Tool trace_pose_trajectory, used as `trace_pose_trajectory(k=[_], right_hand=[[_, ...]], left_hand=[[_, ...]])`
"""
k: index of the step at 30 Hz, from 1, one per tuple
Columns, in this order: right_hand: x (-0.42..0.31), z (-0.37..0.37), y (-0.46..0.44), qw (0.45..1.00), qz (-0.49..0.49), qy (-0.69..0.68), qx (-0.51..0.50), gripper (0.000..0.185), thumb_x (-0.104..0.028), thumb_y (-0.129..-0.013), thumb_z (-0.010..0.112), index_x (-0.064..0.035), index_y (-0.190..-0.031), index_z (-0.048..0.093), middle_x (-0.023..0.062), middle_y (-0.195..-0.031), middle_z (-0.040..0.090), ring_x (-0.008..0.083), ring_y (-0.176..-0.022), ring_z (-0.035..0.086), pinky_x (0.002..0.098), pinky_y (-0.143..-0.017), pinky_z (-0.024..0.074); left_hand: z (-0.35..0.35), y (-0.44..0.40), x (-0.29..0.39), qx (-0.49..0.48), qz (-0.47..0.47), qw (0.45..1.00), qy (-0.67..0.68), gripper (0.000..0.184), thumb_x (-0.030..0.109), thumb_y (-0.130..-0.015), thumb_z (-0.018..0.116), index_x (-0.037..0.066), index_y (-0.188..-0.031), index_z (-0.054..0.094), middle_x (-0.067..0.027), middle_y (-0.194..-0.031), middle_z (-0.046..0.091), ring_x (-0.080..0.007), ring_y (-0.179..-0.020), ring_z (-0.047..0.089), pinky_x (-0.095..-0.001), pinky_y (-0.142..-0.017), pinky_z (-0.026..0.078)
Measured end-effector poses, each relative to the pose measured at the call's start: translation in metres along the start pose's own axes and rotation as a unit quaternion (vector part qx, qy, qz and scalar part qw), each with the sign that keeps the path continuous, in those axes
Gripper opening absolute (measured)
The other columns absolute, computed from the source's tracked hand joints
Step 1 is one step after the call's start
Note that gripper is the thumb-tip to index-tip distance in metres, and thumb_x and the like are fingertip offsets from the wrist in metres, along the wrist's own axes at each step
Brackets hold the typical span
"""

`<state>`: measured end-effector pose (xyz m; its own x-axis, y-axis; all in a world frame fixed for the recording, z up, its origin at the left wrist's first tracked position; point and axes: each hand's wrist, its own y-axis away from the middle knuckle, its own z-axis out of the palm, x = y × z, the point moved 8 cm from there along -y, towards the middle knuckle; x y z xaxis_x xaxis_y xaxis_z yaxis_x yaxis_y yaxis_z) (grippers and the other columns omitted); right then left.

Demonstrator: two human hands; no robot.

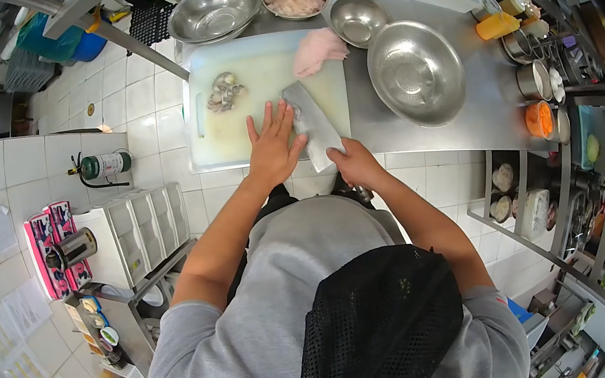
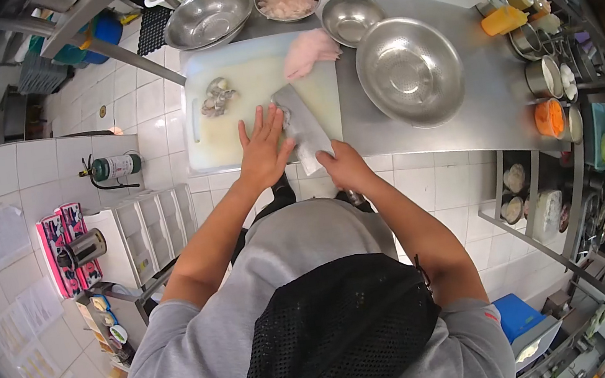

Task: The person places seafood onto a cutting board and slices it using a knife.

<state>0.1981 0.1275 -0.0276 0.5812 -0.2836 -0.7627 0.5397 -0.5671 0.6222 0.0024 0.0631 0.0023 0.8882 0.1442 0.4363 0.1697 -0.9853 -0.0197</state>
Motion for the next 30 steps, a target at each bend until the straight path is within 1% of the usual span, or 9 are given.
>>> trace_pose_trajectory(k=[4, 7, 10, 15, 17, 18, 20, 24, 30], right_hand=[[0.006, 0.0, 0.022, 0.999, -0.009, -0.018, -0.047, 0.034, -0.03, -0.111, 0.065, 0.0033, -0.109, 0.061, 0.0078, -0.069, 0.06, 0.0155, -0.045, 0.052, 0.0384, -0.043, 0.042], [0.006, 0.004, 0.018, 0.998, -0.011, 0.054, -0.027, 0.038, -0.032, -0.11, 0.065, 0.0055, -0.108, 0.062, 0.0149, -0.072, 0.065, 0.0279, -0.052, 0.061, 0.0453, -0.052, 0.0508], [-0.023, 0.02, -0.01, 0.961, -0.124, 0.241, 0.062, 0.042, -0.033, -0.107, 0.067, 0.0093, -0.11, 0.062, 0.037, -0.094, 0.072, 0.0569, -0.093, 0.072, 0.0601, -0.085, 0.0572], [-0.051, 0.027, 0.012, 0.944, -0.133, 0.289, 0.088, 0.036, -0.028, -0.108, 0.063, 0.0077, -0.112, 0.06, 0.0349, -0.095, 0.075, 0.0533, -0.092, 0.074, 0.0617, -0.087, 0.0585], [-0.064, 0.029, 0.024, 0.921, -0.156, 0.349, 0.079, 0.032, -0.026, -0.109, 0.061, 0.0062, -0.112, 0.06, 0.0325, -0.093, 0.075, 0.0511, -0.09, 0.075, 0.0618, -0.085, 0.0585], [-0.072, 0.023, 0.03, 0.919, -0.158, 0.352, 0.083, 0.032, -0.026, -0.109, 0.061, 0.0062, -0.112, 0.06, 0.0325, -0.093, 0.075, 0.0511, -0.09, 0.075, 0.0618, -0.085, 0.0585], [-0.089, 0.02, 0.039, 0.894, -0.164, 0.413, 0.052, 0.028, -0.024, -0.11, 0.061, 0.0037, -0.112, 0.06, 0.0296, -0.09, 0.076, 0.0493, -0.09, 0.075, 0.0615, -0.083, 0.0582], [-0.096, 0.0, 0.059, 0.882, -0.188, 0.424, 0.081, 0.025, -0.024, -0.11, 0.061, 0.0017, -0.113, 0.061, 0.0277, -0.088, 0.077, 0.0479, -0.087, 0.076, 0.0607, -0.082, 0.0585], [-0.074, -0.026, 0.061, 0.886, -0.142, 0.412, 0.157, 0.024, -0.023, -0.109, 0.062, 0.0007, -0.114, 0.061, 0.0269, -0.088, 0.077, 0.0478, -0.086, 0.076, 0.0607, -0.08, 0.0587]], left_hand=[[0.001, 0.007, 0.0, -0.004, -0.009, 1.0, 0.016, 0.081, 0.055, -0.115, 0.046, 0.003, -0.176, 0.031, -0.0163, -0.185, 0.027, -0.0378, -0.173, 0.015, -0.07, -0.134, -0.004], [0.004, 0.013, 0.001, 0.011, -0.007, 1.0, 0.025, 0.081, 0.055, -0.115, 0.046, 0.003, -0.176, 0.032, -0.0158, -0.185, 0.028, -0.0377, -0.173, 0.015, -0.0705, -0.133, -0.004], [-0.002, 0.014, -0.003, 0.031, -0.005, 0.999, 0.021, 0.078, 0.053, -0.114, 0.049, 0.003, -0.173, 0.038, -0.0164, -0.183, 0.032, -0.039, -0.172, 0.019, -0.0714, -0.133, -0.002], [-0.035, 0.006, 0.001, 0.128, 0.019, 0.991, 0.019, 0.062, 0.04, -0.104, 0.069, 0.002, -0.153, 0.063, -0.0185, -0.169, 0.053, -0.0417, -0.161, 0.041, -0.0715, -0.129, 0.015], [-0.05, 0.002, -0.007, 0.189, -0.071, 0.975, 0.087, 0.042, 0.02, -0.094, 0.078, 0.001, -0.13, 0.072, -0.0205, -0.139, 0.073, -0.0386, -0.131, 0.066, -0.056, -0.114, 0.044], [-0.046, -0.002, -0.009, 0.194, -0.068, 0.975, 0.089, 0.042, 0.02, -0.094, 0.078, 0.001, -0.13, 0.072, -0.0205, -0.139, 0.073, -0.0386, -0.131, 0.066, -0.056, -0.114, 0.044], [-0.04, -0.001, -0.035, 0.274, -0.133, 0.927, 0.217, 0.033, 0.009, -0.09, 0.076, 0.0, -0.121, 0.07, -0.0209, -0.109, 0.076, -0.0334, -0.098, 0.073, -0.0437, -0.084, 0.056], [-0.045, 0.003, -0.056, 0.165, -0.271, 0.909, 0.271, 0.031, 0.003, -0.087, 0.074, -0.001, -0.117, 0.071, -0.0231, -0.108, 0.076, -0.0353, -0.087, 0.072, -0.0463, -0.076, 0.057], [-0.07, -0.004, -0.041, 0.252, -0.094, 0.952, 0.146, 0.024, 0.002, -0.088, 0.074, -0.001, -0.112, 0.073, -0.0216, -0.106, 0.072, -0.0403, -0.09, 0.072, -0.0503, -0.081, 0.059]])
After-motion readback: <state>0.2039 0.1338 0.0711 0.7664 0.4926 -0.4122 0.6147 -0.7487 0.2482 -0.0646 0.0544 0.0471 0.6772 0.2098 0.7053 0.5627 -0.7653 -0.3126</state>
